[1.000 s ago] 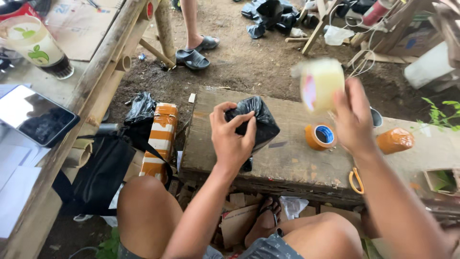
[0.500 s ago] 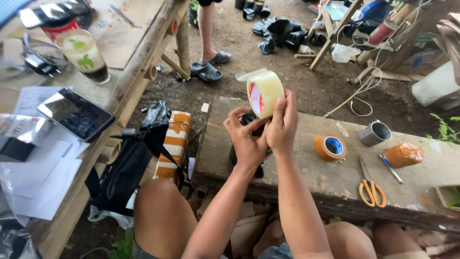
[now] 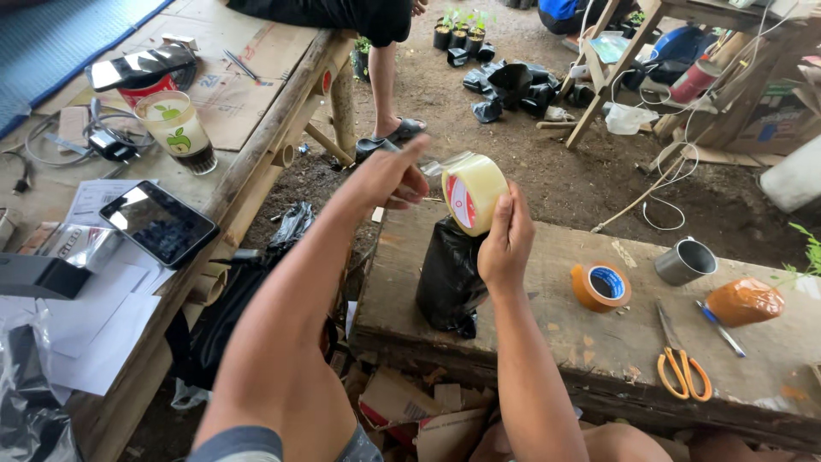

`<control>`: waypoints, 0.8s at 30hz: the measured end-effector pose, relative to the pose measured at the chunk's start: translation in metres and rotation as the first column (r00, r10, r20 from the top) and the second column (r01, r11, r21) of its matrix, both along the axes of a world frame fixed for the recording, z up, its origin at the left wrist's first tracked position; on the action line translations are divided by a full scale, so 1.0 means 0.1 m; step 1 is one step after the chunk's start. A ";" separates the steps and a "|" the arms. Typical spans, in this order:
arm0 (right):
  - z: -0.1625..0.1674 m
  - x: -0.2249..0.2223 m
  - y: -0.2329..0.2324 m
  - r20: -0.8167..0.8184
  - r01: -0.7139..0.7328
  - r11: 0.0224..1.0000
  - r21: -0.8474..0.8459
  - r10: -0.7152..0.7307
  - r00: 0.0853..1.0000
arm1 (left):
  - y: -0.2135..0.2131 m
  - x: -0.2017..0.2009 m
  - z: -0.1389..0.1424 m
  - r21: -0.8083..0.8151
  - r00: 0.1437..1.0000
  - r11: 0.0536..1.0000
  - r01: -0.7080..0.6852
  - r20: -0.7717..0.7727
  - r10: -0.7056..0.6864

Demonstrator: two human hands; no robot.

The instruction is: The person sits at a wooden workbench and wraps a black plastic-wrapped package with clear packing tape. They repeatedly pull tape from a roll, press it onto the package, and smooth it down, rotating the package to cover multiple sides.

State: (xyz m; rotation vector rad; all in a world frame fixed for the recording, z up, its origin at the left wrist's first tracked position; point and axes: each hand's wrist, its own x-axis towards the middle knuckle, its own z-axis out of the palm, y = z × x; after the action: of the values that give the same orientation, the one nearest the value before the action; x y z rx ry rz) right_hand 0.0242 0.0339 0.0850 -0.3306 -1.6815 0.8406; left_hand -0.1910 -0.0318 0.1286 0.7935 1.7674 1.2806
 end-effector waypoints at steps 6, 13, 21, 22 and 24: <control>0.01 -0.01 0.01 0.017 0.014 1.000 -0.008 -0.014 1.000 | 0.07 0.00 0.25 0.017 0.982 0.990 0.138 -0.130 -0.135; -0.01 0.00 -0.01 0.023 -0.031 0.999 -0.004 0.032 0.999 | 0.09 -0.08 0.29 0.115 0.740 0.988 0.105 -0.672 0.000; -0.01 -0.01 -0.02 0.032 -0.040 0.999 0.000 0.040 0.999 | 0.10 -0.19 0.46 0.152 0.584 0.977 0.147 -0.811 0.038; -0.01 -0.01 -0.02 0.025 -0.039 0.999 0.002 0.039 0.999 | 0.09 -0.24 0.48 0.144 0.564 0.976 0.162 -0.825 0.028; -0.01 -0.01 -0.02 0.012 -0.038 0.999 0.001 0.038 0.999 | 0.10 -0.32 0.50 0.154 0.534 0.972 0.175 -0.845 0.038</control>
State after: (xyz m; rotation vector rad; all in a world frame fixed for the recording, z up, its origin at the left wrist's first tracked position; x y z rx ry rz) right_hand 0.0234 0.0319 0.0837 -0.3042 -1.7043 0.8675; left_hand -0.2227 -0.0217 0.1786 1.8502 2.2989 1.1034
